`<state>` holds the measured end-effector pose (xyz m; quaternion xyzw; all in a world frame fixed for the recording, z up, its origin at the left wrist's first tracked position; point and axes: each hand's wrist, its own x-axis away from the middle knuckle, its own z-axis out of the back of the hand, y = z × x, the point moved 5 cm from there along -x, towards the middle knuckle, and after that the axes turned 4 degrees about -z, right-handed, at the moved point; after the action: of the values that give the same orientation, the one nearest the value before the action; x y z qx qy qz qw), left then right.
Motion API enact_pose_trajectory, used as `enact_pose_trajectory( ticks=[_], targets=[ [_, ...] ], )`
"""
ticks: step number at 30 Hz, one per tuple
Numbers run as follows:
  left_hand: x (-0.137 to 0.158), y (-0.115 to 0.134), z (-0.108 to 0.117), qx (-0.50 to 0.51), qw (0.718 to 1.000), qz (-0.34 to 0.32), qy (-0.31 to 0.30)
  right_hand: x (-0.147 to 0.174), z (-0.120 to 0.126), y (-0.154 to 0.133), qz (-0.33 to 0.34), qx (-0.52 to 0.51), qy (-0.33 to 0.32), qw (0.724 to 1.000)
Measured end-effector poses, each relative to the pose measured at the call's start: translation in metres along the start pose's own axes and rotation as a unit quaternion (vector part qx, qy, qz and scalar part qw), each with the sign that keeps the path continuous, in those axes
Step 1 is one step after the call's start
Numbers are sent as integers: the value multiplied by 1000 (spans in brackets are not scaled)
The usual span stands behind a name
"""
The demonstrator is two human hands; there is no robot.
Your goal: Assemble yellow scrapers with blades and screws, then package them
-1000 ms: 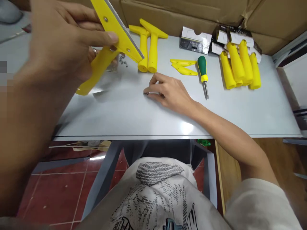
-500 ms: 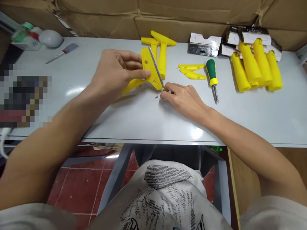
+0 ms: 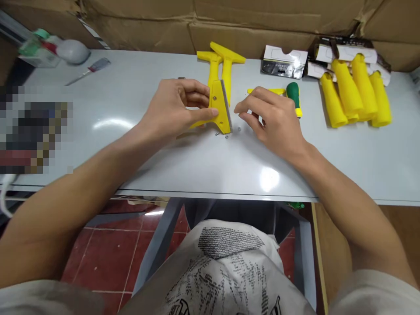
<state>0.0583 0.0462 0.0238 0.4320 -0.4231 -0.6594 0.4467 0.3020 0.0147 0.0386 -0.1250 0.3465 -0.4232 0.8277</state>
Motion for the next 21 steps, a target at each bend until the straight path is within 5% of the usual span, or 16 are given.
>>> enact_pose_trajectory(
  ticks=[9,18,21],
  targets=[
    [-4,-6,8,-20,999,22,14,-1,-18,21,-1,-3,-126,992],
    [-5,-6,2,13,1000,-8,4,3,-26,16,30,11,-118,992],
    [-7,-13,1,14,1000,-20,4,1,-20,15,35,30,-72,996]
  ],
)
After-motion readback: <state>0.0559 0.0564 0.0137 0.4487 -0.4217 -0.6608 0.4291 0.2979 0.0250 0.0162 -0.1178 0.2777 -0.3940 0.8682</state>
